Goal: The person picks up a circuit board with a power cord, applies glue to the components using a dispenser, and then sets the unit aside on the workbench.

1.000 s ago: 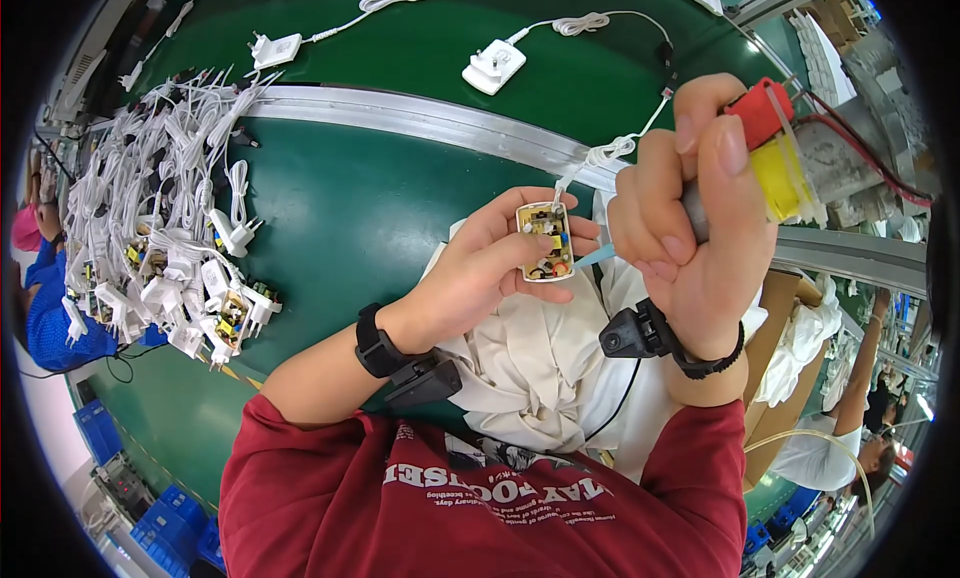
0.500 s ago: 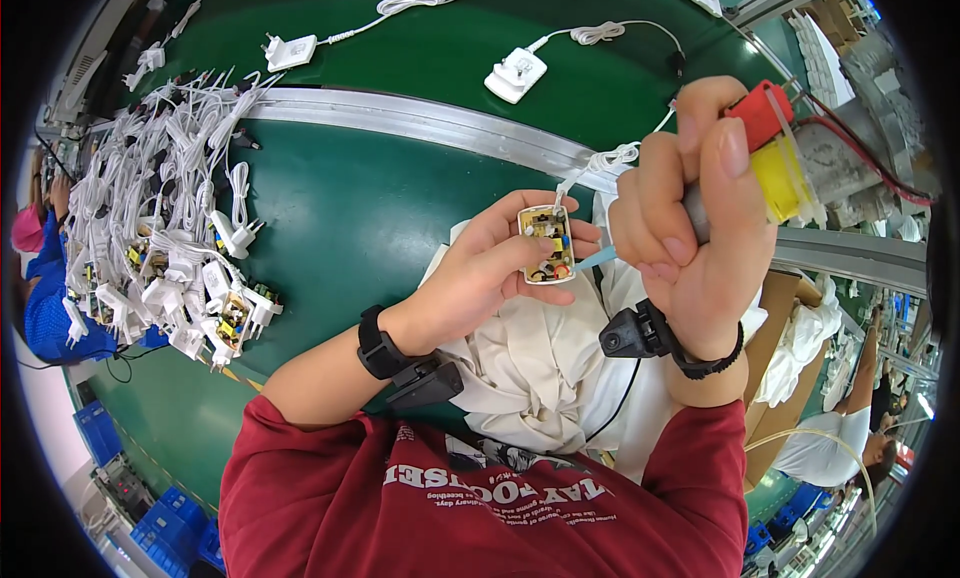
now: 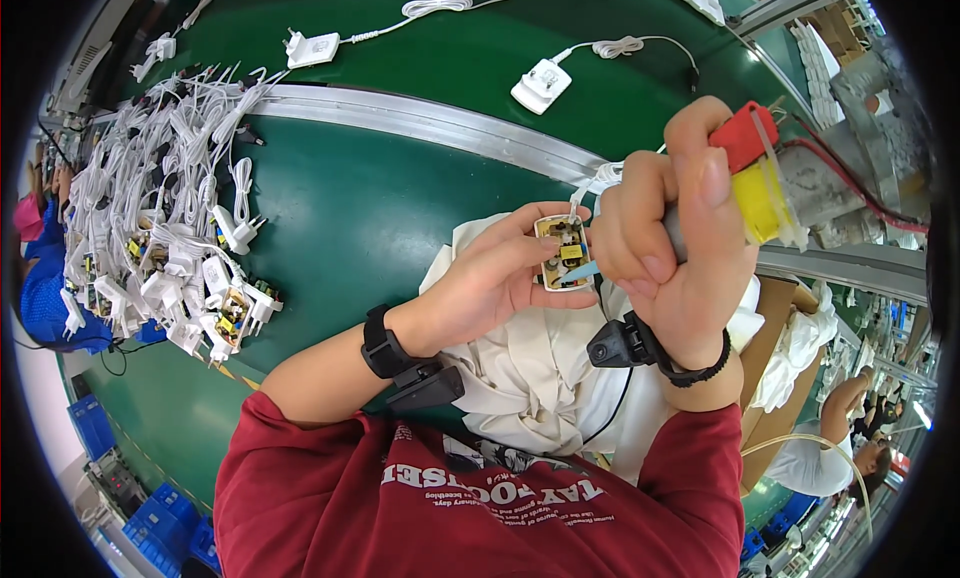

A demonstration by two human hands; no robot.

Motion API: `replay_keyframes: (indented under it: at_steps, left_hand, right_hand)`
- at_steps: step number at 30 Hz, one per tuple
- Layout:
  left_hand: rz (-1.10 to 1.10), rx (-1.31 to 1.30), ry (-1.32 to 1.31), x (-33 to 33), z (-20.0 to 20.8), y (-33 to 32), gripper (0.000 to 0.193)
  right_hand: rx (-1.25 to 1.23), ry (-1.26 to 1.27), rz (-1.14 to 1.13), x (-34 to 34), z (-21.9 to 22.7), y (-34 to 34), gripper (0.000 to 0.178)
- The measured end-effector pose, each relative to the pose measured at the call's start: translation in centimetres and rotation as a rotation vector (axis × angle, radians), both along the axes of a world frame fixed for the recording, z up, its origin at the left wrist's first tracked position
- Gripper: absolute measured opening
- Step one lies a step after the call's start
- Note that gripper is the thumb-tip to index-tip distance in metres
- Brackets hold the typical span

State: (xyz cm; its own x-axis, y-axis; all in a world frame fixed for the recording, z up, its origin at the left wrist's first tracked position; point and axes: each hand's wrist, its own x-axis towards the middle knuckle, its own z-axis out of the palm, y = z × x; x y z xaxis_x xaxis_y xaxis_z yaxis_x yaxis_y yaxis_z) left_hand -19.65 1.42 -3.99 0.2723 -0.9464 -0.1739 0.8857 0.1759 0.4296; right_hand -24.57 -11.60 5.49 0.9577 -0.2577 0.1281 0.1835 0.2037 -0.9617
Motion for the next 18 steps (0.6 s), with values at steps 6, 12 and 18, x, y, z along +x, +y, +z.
replay_keyframes:
  at_steps: [6,12,18]
  left_hand:
    - [0.002,0.005,0.016,0.1,0.1,0.0,0.040]
    - [-0.011,0.011,0.022,0.4,-0.1,-0.1,0.039]
    - [-0.085,0.091,-0.153,1.9,0.2,-2.1,0.038]
  right_hand:
    - [0.024,0.011,-0.017,0.1,0.3,0.0,0.028]
    - [-0.024,-0.006,-0.050,0.6,0.7,-0.5,0.029]
    - [0.158,-0.081,-0.143,0.0,1.1,-0.8,0.019]
